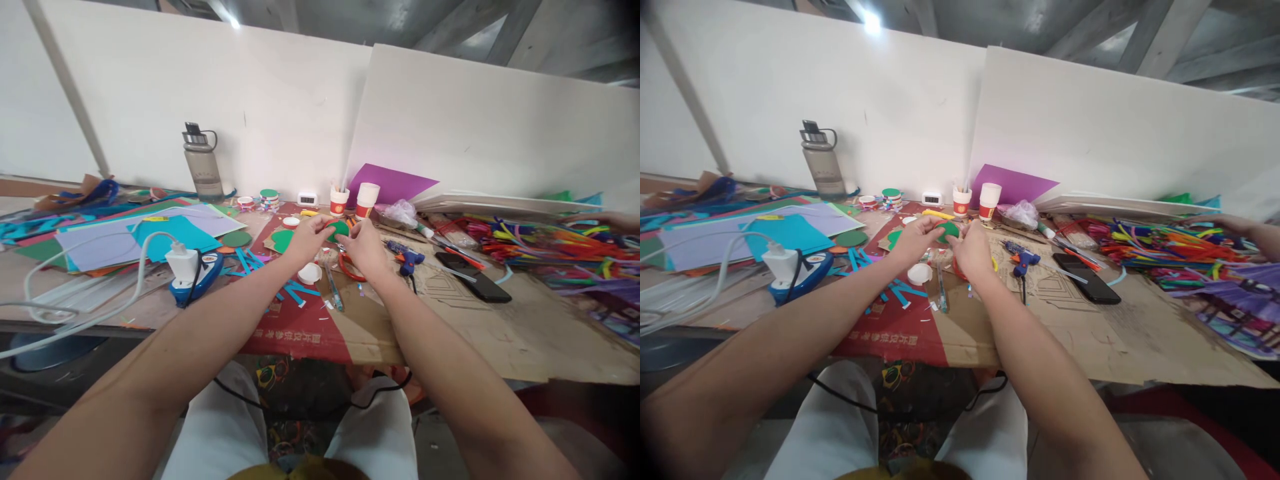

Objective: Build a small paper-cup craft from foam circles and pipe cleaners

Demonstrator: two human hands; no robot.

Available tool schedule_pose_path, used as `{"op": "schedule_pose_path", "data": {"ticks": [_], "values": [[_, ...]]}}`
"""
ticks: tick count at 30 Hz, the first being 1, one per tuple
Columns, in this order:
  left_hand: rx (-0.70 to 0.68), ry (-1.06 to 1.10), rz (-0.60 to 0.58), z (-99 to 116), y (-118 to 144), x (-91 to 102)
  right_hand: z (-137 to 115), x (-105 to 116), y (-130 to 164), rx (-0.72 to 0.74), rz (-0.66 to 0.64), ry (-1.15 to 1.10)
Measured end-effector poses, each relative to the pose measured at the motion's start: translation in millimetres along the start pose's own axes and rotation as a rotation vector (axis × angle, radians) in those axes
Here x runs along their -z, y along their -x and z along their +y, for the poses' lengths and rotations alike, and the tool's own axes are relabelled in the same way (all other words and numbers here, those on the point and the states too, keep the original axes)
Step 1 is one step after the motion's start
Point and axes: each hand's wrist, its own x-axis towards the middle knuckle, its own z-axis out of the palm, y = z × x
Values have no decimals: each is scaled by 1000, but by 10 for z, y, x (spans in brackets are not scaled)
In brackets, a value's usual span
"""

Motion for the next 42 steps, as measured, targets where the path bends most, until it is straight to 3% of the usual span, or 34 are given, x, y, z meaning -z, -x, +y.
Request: {"op": "schedule_pose_path", "data": {"ticks": [2,6,9,12,17,24,27,32,37,42], "values": [[36,50,4,17,7,-9,11,-12,-27,-21,-14,-79],[89,78,34,67,29,-30,53,-41,-75,4,-179,-327],[110,96,41,109,49,-49,76,-51,-78,13,-170,-394],[147,83,27,136,63,-61,81,-51,-70,-16,-127,-373],[163,-50,29,126,53,-51,57,-58,-65,-73,-159,-364],[-75,-109,71,92,26,-11,-41,-20,10,151,-71,-310],[-113,-116,81,102,27,-6,-45,1,28,219,-27,-270],[-73,-96,47,142,48,-15,-39,19,13,221,-24,-219],[-17,-143,34,170,74,-8,-49,-6,9,141,-127,-255],[32,-100,66,185,77,3,-40,-37,21,187,-152,-210]]}}
